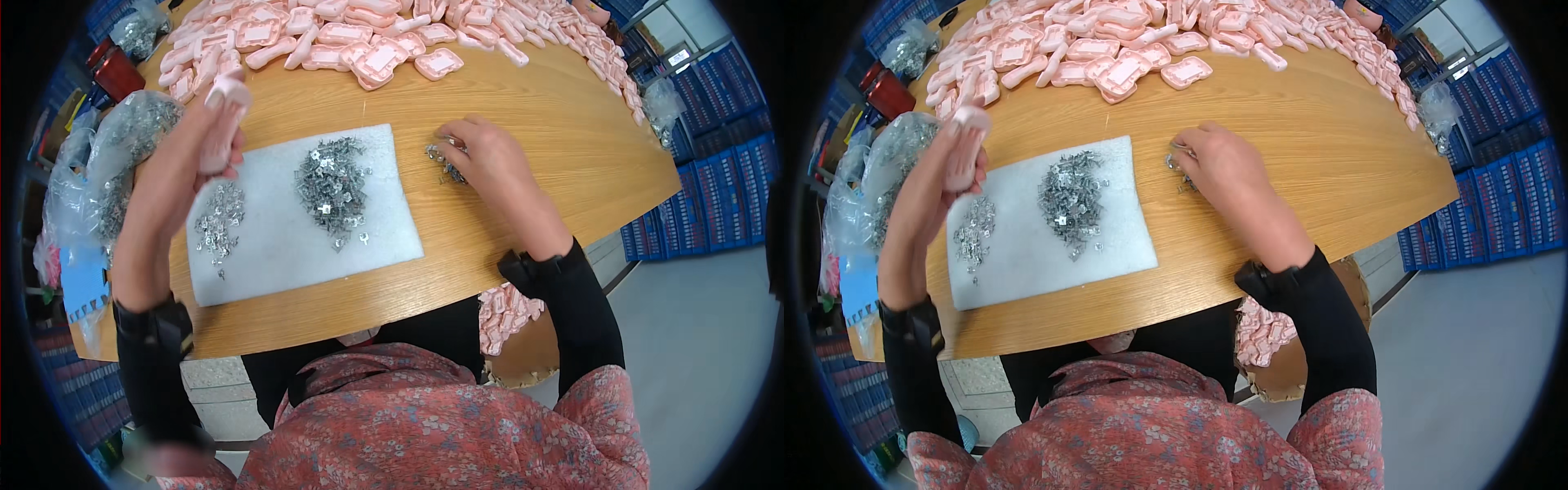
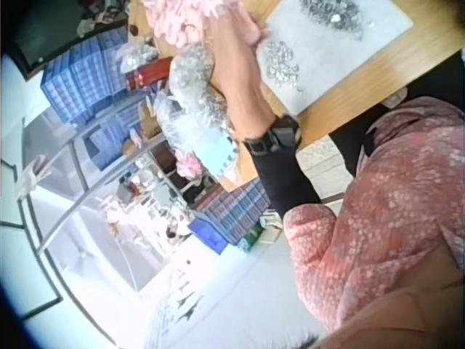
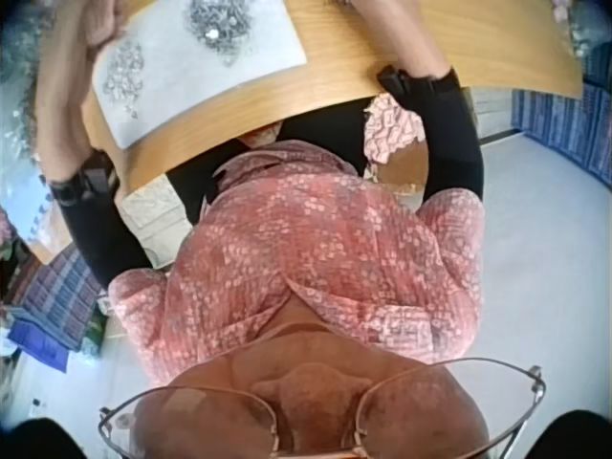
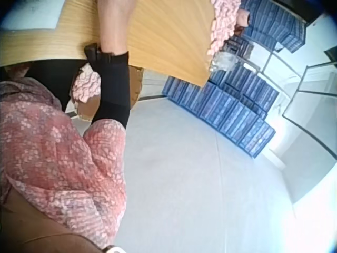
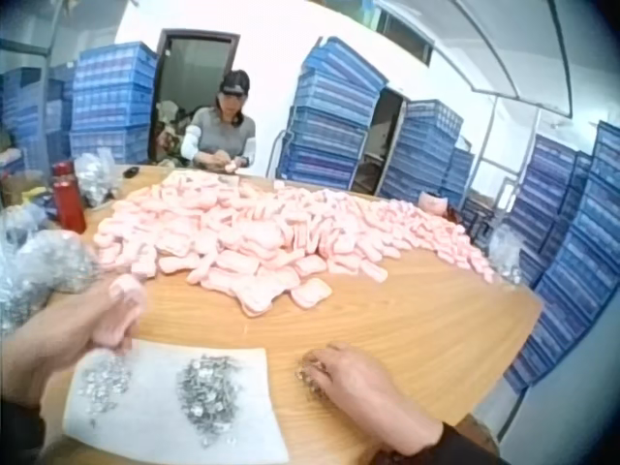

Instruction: The person assembles small pink plastic components by inserting metal pins into them using a thin metal tool. They pick up the plastic parts and pins from a table, align the pins, and push them into the plastic slots to secure them.

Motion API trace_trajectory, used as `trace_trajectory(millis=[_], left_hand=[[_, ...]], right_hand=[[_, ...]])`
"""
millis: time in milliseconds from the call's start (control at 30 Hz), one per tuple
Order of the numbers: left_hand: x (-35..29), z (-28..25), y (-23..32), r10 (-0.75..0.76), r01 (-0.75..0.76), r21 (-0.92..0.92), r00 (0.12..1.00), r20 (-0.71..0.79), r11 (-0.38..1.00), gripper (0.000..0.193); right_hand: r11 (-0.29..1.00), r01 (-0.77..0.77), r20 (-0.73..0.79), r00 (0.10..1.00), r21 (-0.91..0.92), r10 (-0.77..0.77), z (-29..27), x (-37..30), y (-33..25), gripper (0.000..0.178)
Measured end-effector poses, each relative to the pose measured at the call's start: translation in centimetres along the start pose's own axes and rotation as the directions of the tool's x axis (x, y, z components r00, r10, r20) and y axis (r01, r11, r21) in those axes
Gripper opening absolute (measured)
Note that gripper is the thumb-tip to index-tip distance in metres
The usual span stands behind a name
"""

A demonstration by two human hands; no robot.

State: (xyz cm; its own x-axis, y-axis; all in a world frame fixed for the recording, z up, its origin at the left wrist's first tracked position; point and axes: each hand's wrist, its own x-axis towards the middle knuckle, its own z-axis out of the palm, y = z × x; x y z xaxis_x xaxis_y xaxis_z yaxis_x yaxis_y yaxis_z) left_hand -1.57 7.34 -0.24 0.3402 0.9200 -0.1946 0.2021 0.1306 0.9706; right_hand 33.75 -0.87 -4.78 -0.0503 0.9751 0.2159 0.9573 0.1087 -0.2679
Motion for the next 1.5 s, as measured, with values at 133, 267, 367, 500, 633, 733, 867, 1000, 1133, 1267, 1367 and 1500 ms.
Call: trace_trajectory(millis=[133, 267, 367, 500, 633, 733, 867, 1000, 1133, 1267, 1367, 1500], left_hand=[[-5.2, 2.7, -1.1, 0.019, 0.034, -0.319, 0.987, 0.162, 0.947, 0.058], [-8.3, 4.9, -2.9, -0.044, 0.228, -0.639, 0.956, 0.291, 0.735, 0.054], [-9.1, 6.5, -5.7, -0.049, 0.304, -0.771, 0.941, 0.335, 0.559, 0.056], [-9.1, 8.8, -7.1, -0.087, 0.291, -0.778, 0.952, 0.294, 0.557, 0.054], [-9.1, 9.7, -6.7, -0.129, 0.319, -0.822, 0.947, 0.294, 0.471, 0.054], [-8.9, 10.0, -7.3, -0.102, 0.303, -0.828, 0.951, 0.290, 0.471, 0.054], [-9.2, 10.1, -7.7, -0.099, 0.241, -0.836, 0.970, 0.222, 0.493, 0.053], [-9.1, 10.2, -8.0, -0.090, 0.204, -0.821, 0.979, 0.185, 0.532, 0.053], [-9.2, 10.1, -7.7, -0.101, 0.208, -0.806, 0.978, 0.183, 0.554, 0.052], [-9.1, 9.9, -8.2, -0.071, 0.234, -0.856, 0.971, 0.228, 0.461, 0.044], [-8.5, 9.2, -8.9, 0.061, 0.226, -0.911, 0.963, 0.262, 0.345, 0.047], [-7.9, 9.3, -8.0, 0.110, -0.045, -0.810, 0.994, 0.024, 0.585, 0.056]], right_hand=[[0.990, 0.022, 0.191, 0.982, -0.138, 0.005, 0.7, 2.3, -0.8, 0.016], [0.997, 0.075, 0.154, 0.985, 0.015, -0.076, 0.5, 2.2, -1.6, 0.014], [0.956, 0.065, 0.143, 0.984, 0.284, -0.109, 0.0, 0.5, -4.9, 0.013], [0.863, 0.120, 0.119, 0.972, 0.490, -0.202, -0.9, -2.2, -9.9, 0.013], [0.834, 0.243, 0.066, 0.947, 0.495, -0.314, -0.9, -3.6, -12.2, 0.013], [0.790, 0.245, 0.049, 0.944, 0.562, -0.328, 0.0, -4.0, -12.3, 0.012], [0.798, 0.013, 0.181, 0.972, 0.603, -0.152, 0.2, -4.5, -13.2, 0.008], [0.630, -0.242, 0.359, 0.931, 0.738, -0.063, 0.5, -5.1, -13.0, 0.008], [0.505, -0.322, 0.413, 0.908, 0.801, -0.076, 0.4, -5.7, -12.8, 0.011], [0.463, -0.343, 0.402, 0.915, 0.817, -0.032, 0.5, -5.9, -12.1, 0.010], [0.296, -0.392, 0.412, 0.911, 0.871, -0.006, 0.5, -5.9, -11.9, 0.011], [0.086, -0.645, 0.650, 0.757, 0.760, -0.070, 0.4, -6.0, -12.1, 0.014]])
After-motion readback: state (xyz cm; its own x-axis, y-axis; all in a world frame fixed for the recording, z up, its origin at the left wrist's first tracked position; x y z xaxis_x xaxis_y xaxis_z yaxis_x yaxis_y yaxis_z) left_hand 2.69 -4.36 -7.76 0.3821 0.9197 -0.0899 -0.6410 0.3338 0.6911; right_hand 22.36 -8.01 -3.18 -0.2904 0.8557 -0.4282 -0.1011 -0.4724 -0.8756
